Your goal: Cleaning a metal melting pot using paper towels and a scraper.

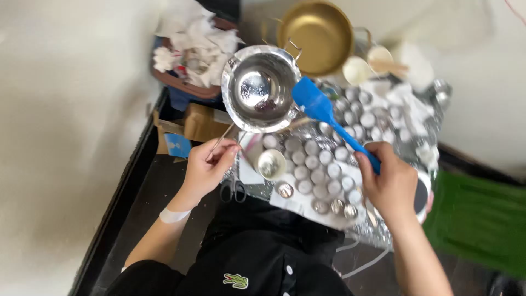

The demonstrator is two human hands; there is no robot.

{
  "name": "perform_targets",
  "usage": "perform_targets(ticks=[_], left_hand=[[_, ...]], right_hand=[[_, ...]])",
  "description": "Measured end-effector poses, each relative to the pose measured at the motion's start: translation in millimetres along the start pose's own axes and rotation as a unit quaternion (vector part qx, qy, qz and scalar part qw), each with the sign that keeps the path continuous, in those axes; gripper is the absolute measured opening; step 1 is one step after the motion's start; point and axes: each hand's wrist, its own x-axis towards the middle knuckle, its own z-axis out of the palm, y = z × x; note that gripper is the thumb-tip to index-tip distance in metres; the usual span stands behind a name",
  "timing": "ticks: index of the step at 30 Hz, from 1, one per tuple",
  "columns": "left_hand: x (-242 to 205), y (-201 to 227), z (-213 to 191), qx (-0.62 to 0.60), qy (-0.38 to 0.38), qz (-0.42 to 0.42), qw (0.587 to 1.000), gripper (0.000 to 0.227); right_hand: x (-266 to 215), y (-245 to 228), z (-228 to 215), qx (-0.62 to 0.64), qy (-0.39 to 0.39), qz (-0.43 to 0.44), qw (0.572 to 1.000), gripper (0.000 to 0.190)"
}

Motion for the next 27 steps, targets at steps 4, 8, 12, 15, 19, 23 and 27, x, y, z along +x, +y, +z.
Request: perform_targets(ticks=[4, 8, 12, 15, 19, 23, 27], left_hand=[[30.3, -9.3, -35.9, -0.007, 0.085, -0.004, 0.996, 0.014], [58.0, -20.6, -68.3, 0.041, 0.167, 0.022, 0.985, 0.012], [75.4, -37.5, -105.2, 0.091, 0.224, 0.032, 0.97, 0.009], [91.6, -41.8, -130.3, 0.218, 0.248, 0.014, 0.944, 0.009], [117.3, -60.7, -163.8, 0.319, 0.25, 0.06, 0.912, 0.01], [143.3, -71.7, -188.8, 0.491, 0.235, 0.141, 0.827, 0.009], [167.6, -82.2, -208.7, 0.587, 0.163, 0.139, 0.781, 0.009]], right_hand=[[90.8, -24.8, 27.3, 0.017, -0.028, -0.096, 0.995, 0.021], [169.7, -48.0, 76.0, 0.053, -0.051, -0.161, 0.984, 0.021], [214.8, -68.7, 126.5, 0.076, -0.062, -0.152, 0.984, 0.024], [233.8, -78.1, 153.6, 0.026, -0.06, -0.19, 0.98, 0.027], [251.3, -104.9, 183.8, 0.019, -0.087, -0.182, 0.979, 0.026], [262.6, -118.3, 210.7, 0.013, -0.079, -0.212, 0.974, 0.024], [273.5, -121.1, 224.6, 0.004, -0.08, -0.226, 0.971, 0.027]])
